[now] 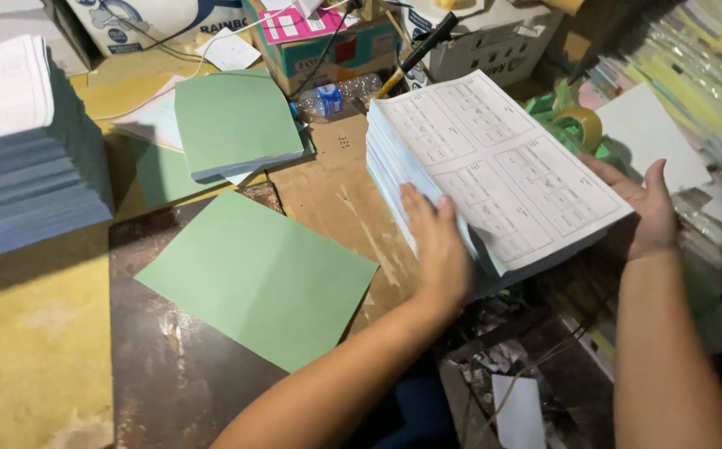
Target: Interleaving green cover sheets with stacks of white printed documents to organize them into finished sets.
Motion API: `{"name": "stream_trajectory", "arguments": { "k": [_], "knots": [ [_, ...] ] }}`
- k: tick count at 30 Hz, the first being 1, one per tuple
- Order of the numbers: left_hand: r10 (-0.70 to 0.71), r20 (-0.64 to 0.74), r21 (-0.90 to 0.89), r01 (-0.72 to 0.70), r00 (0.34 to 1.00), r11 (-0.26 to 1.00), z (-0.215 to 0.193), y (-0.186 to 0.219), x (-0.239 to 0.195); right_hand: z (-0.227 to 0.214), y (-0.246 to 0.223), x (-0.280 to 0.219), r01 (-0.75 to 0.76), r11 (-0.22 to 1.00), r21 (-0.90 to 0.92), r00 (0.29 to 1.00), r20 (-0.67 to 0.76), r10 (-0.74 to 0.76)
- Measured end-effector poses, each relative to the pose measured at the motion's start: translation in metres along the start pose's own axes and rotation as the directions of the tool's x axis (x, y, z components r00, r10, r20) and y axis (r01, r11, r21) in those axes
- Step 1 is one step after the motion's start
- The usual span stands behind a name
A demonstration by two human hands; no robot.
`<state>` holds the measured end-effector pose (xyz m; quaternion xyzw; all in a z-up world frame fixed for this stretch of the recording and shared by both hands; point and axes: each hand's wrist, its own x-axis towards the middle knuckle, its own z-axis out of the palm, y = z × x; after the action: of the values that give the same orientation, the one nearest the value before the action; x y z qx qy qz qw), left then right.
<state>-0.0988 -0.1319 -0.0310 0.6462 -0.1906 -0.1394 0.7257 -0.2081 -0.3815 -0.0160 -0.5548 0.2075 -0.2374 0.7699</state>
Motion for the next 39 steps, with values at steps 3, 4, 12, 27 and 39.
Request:
{"name": "stream_trajectory", "arguments": {
  "k": [3,4,12,27,39],
  "knots": [
    [0.075,-0.038,0.013,-0.075,0.996,0.997,0.026,0.000,0.002,-0.009,-0.005,0.019,0.010,0.996,0.086,0.980,0.197,-0.027],
    [0.103,-0.044,0.008,-0.103,0.994,0.995,0.025,0.000,0.002,-0.014,-0.004,0.026,-0.144,0.928,0.345,0.899,0.437,-0.022],
    [0.178,-0.094,0.087,-0.170,0.979,0.982,0.030,-0.007,-0.002,-0.018,0.007,0.035,-0.468,0.640,0.609,0.721,0.683,-0.122],
    [0.132,0.022,0.163,-0.134,0.991,0.977,0.012,0.009,0.002,-0.031,0.014,0.037,-0.395,0.682,0.615,0.773,0.624,-0.114],
    [0.274,0.398,0.780,-0.480,0.876,0.401,0.034,0.054,0.265,0.039,0.145,-0.036,0.650,0.071,-0.757,0.118,0.008,-0.993]
  ]
}}
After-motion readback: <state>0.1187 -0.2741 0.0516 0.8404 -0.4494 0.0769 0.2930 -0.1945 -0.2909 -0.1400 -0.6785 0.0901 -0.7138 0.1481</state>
